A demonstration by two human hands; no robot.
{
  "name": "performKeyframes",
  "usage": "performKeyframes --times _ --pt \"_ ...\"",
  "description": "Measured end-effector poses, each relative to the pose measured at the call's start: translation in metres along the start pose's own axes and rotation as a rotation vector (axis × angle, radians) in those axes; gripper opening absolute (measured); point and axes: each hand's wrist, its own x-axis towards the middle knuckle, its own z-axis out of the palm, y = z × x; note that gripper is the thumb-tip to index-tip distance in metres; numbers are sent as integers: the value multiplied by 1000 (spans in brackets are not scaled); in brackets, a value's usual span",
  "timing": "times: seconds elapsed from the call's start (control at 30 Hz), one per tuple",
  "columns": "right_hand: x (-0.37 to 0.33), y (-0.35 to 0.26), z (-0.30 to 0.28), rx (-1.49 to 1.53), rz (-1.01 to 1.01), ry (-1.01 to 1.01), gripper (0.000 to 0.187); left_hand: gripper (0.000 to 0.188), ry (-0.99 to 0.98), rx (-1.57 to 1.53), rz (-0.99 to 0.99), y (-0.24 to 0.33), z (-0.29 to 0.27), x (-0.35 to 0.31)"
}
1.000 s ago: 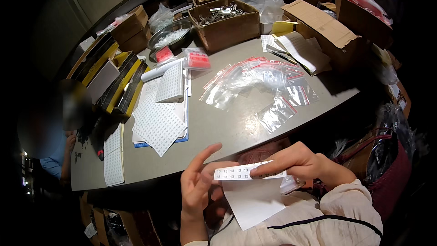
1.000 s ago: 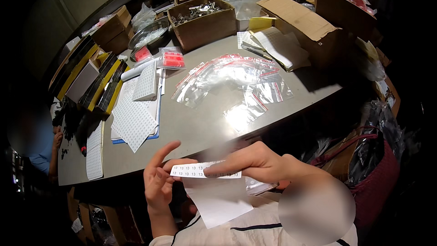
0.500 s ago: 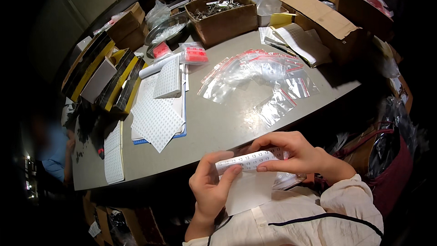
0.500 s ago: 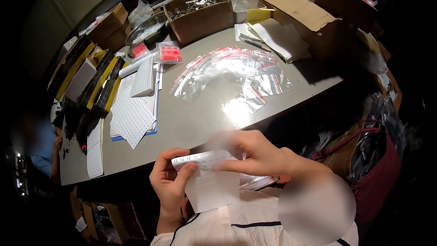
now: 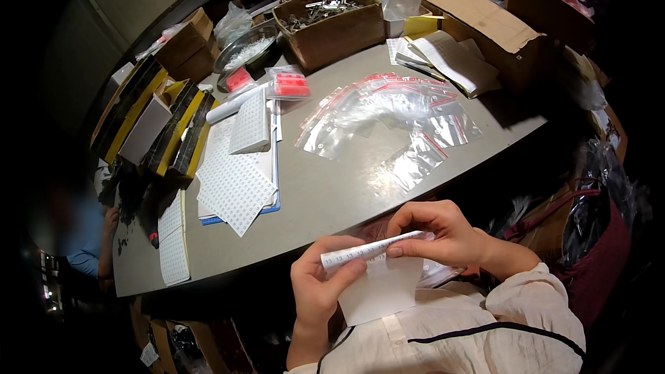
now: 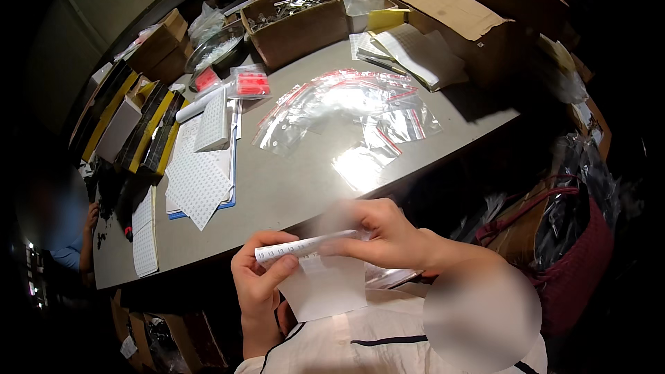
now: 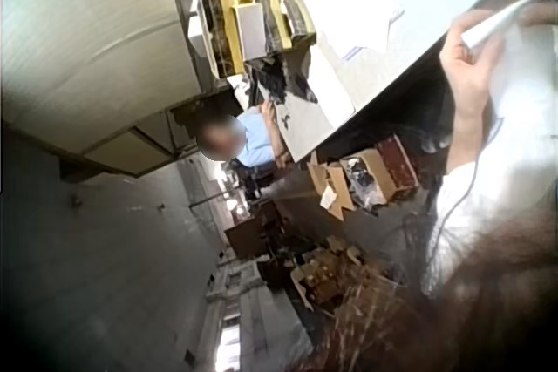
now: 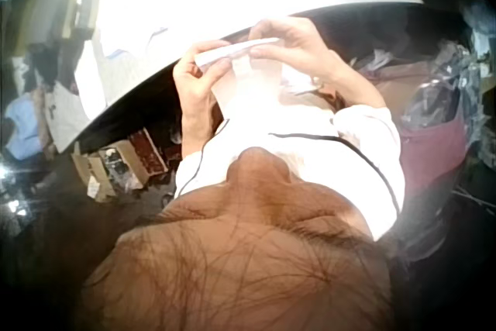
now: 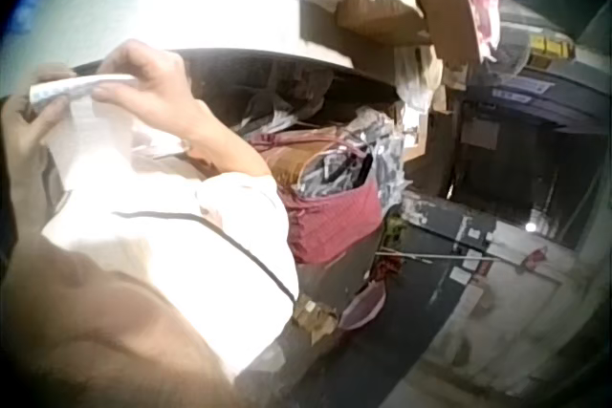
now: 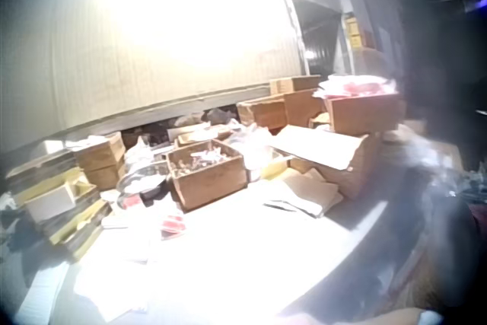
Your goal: The person peels small circular stickers from a sheet and applies them to clear plastic zip-lock pouches. They handle the pouches one by one, placing each labeled pouch into a cardboard box on the table.
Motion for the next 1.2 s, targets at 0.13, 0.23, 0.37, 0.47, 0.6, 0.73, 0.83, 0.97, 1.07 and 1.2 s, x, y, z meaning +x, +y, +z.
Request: performKeyframes --times 0.13,0.23,0.37,0.47,0.6,0.73,0.83,0.97,1.07,1.2 --pt "4 1 -4 -124 -80 -8 18 14 88 90 93 -10 2 -1" --pt "8 -1 -11 -353 -158 -21 22 10 159 335 231 -13 8 2" --pt "14 1 -10 -661 -328 -14 36 9 150 540 325 -16 5 7" --pt "16 1 -5 -805 -392 23 42 8 162 542 305 -16 4 8" --pt "18 -5 4 -896 -342 16 25 8 188 458 231 -17 3 7" --pt "20 3 9 -916 -459 59 37 9 206 453 211 -19 -1 8" --pt "24 7 14 -984 -523 112 31 10 217 345 128 -20 -6 10" --pt "29 7 20 -1066 -578 129 33 12 217 191 80 -24 -15 17" --pt "30 9 22 -1124 -581 134 36 12 226 81 62 -27 -17 26" --pt "32 18 22 -1026 -556 163 31 9 216 22 53 -25 -16 38"
